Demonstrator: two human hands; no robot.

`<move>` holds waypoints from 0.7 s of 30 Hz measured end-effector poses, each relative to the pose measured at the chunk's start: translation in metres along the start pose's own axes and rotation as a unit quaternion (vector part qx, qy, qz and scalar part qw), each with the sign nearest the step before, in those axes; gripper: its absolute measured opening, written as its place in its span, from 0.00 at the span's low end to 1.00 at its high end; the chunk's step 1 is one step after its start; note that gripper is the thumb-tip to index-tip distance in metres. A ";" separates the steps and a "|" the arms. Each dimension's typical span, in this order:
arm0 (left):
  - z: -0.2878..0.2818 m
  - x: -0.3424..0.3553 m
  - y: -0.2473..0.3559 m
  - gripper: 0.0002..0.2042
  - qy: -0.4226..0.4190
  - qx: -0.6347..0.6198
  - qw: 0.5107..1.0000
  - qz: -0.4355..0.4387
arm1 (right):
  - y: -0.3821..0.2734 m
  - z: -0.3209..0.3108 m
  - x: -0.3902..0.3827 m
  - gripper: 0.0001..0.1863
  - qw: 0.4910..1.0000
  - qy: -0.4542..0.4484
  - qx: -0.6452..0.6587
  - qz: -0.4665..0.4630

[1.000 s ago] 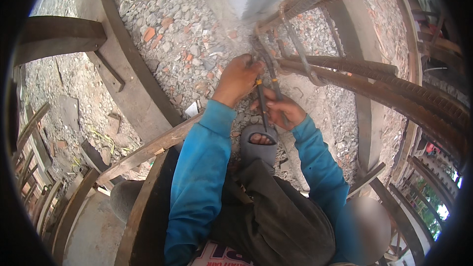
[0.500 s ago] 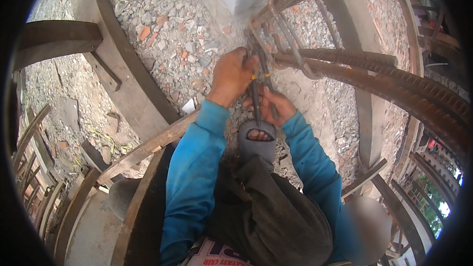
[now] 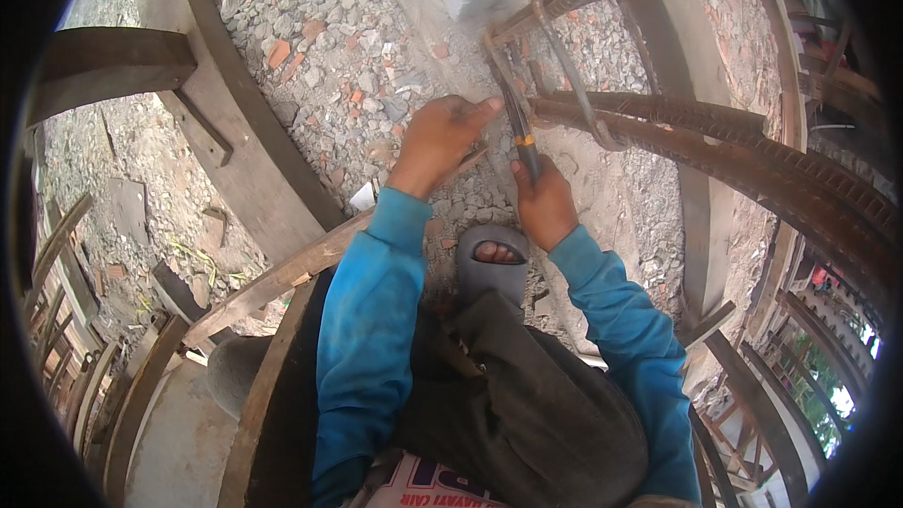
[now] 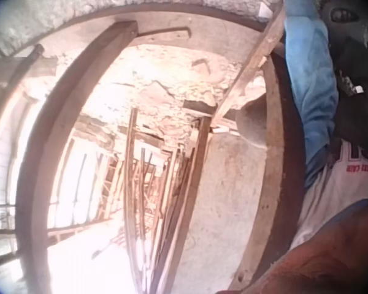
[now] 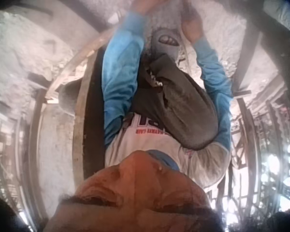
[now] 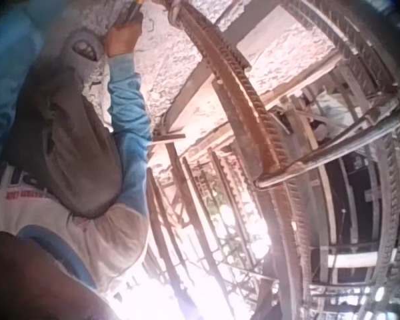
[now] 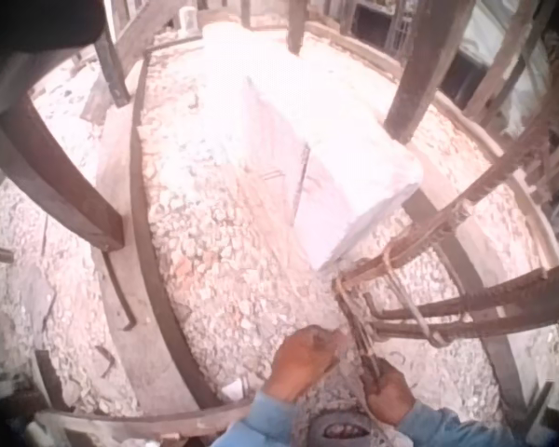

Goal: The person uses pliers to twist and tighten wire around rebar rods to secure a structural framework at a construction site.

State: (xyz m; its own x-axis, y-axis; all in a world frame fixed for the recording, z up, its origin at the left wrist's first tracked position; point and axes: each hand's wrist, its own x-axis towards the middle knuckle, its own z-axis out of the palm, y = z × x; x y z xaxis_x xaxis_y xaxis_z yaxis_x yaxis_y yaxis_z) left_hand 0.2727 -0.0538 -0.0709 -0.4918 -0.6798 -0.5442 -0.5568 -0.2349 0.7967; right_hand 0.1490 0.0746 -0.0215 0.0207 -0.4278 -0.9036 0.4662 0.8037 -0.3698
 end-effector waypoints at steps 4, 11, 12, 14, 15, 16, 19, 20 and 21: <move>0.004 -0.001 -0.012 0.26 0.123 -0.065 0.990 0.021 | -0.004 -0.001 -0.009 0.17 0.948 -0.182 0.242 0.098; 0.003 0.004 -0.014 0.18 0.205 -0.274 0.937 0.070 | 0.127 -0.034 -0.054 0.22 0.984 -0.151 0.005 0.097; 0.005 0.005 -0.012 0.18 0.202 -0.275 0.937 0.070 | 0.138 -0.041 -0.055 0.22 0.984 -0.149 0.007 0.096; 0.006 0.003 -0.010 0.14 0.121 -0.259 0.957 0.048 | 0.156 -0.057 -0.060 0.25 0.990 -0.102 -0.087 0.037; 0.003 0.002 -0.008 0.14 0.115 -0.255 0.959 0.053 | 0.147 -0.054 -0.064 0.25 0.991 -0.098 -0.081 0.031; 0.002 0.000 -0.006 0.13 0.142 -0.262 0.952 0.070 | 0.130 -0.052 -0.066 0.26 0.991 -0.091 -0.096 -0.003; 0.007 0.021 -0.011 0.19 0.181 -0.213 0.951 0.132 | 0.103 -0.052 -0.058 0.26 0.986 -0.078 -0.128 -0.072; 0.011 0.030 -0.009 0.19 0.208 -0.135 0.945 0.213 | 0.106 -0.052 -0.050 0.25 0.981 -0.072 -0.131 -0.122; 0.015 0.036 -0.002 0.20 0.230 -0.058 0.927 0.290 | 0.107 -0.051 -0.045 0.25 0.974 -0.064 -0.134 -0.170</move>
State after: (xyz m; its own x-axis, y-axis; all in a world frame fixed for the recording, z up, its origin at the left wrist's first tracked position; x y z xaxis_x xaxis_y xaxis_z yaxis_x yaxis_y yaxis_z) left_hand 0.2462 -0.0670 -0.0958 -0.3346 -0.9330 0.1326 -0.1999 0.2078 0.9575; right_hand 0.1529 0.2013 -0.0314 0.0225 -0.7227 -0.6908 0.2176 0.6779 -0.7022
